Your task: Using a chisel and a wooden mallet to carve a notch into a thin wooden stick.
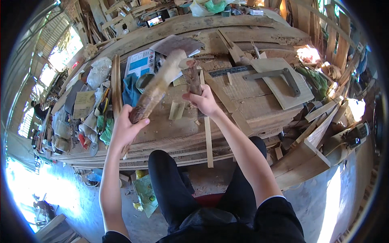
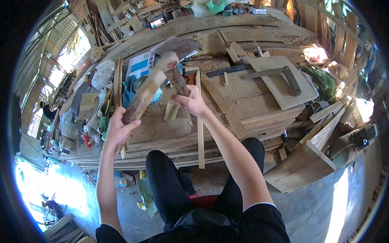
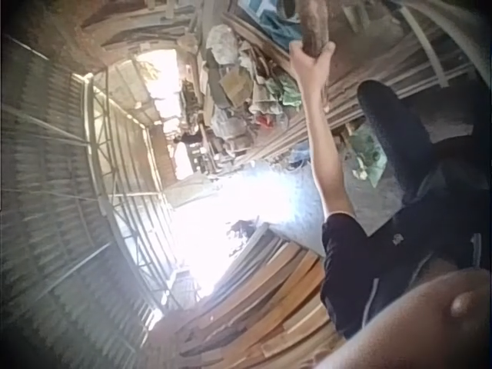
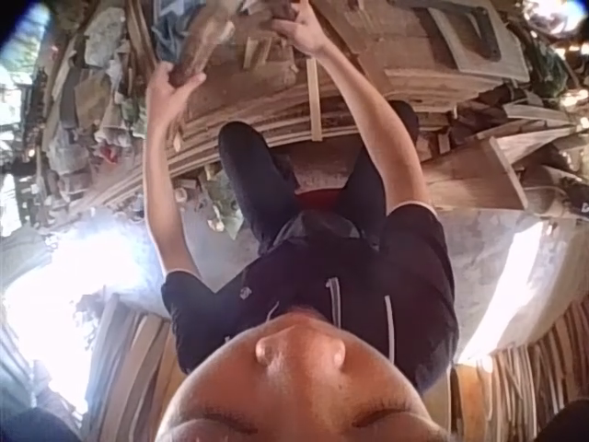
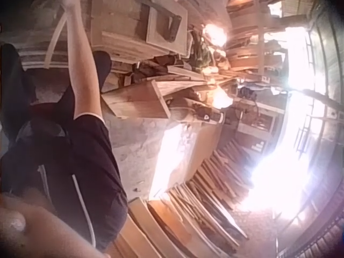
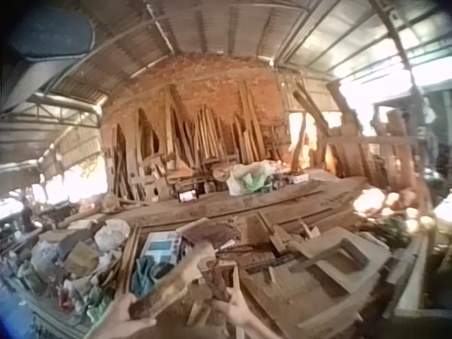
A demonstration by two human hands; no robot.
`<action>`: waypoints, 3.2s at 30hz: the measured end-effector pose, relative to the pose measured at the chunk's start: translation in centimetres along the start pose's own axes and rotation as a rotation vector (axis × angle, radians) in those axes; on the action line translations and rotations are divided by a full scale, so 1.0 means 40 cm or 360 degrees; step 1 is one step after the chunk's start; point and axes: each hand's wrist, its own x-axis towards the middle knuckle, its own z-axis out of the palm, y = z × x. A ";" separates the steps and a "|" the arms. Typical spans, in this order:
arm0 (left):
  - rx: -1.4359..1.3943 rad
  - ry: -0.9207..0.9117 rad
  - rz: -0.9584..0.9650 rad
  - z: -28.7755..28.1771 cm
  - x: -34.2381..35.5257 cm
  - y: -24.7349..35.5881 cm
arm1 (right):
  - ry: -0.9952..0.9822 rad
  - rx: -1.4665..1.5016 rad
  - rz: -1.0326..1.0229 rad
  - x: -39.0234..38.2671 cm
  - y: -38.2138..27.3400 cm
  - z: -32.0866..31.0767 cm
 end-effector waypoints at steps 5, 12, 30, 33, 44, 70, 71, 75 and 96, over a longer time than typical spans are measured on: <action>-0.1324 0.0166 0.0121 -0.067 -0.103 0.084 | -0.0018 0.0092 -0.0051 0.000 0.016 -0.008; -0.1378 -0.0134 0.0148 -0.098 -0.127 0.104 | -0.0028 0.0002 -0.0082 0.004 0.013 0.005; -0.0495 0.0237 0.0644 -0.128 -0.168 0.146 | -0.0054 -0.0070 0.0019 -0.017 -0.014 0.013; -0.0484 0.0240 0.0708 -0.099 -0.168 0.129 | -0.0072 -0.0035 0.0013 -0.006 0.007 0.014; -0.0302 0.0029 0.0630 -0.195 -0.163 0.192 | -0.0055 -0.0050 0.0049 -0.007 -0.011 0.005; -0.1201 0.0486 0.0507 -0.239 -0.228 0.198 | -0.0051 -0.0119 0.0039 -0.015 0.000 0.025; -0.1230 0.0615 0.0586 -0.250 -0.219 0.209 | -0.0056 -0.0118 0.0030 -0.008 0.000 0.024; -0.1017 0.0441 0.0565 -0.238 -0.189 0.236 | -0.0099 -0.0036 0.0112 0.000 0.013 -0.003; -0.0830 0.0274 0.0367 -0.075 -0.156 0.119 | -0.0032 0.0046 0.0117 0.015 -0.014 0.010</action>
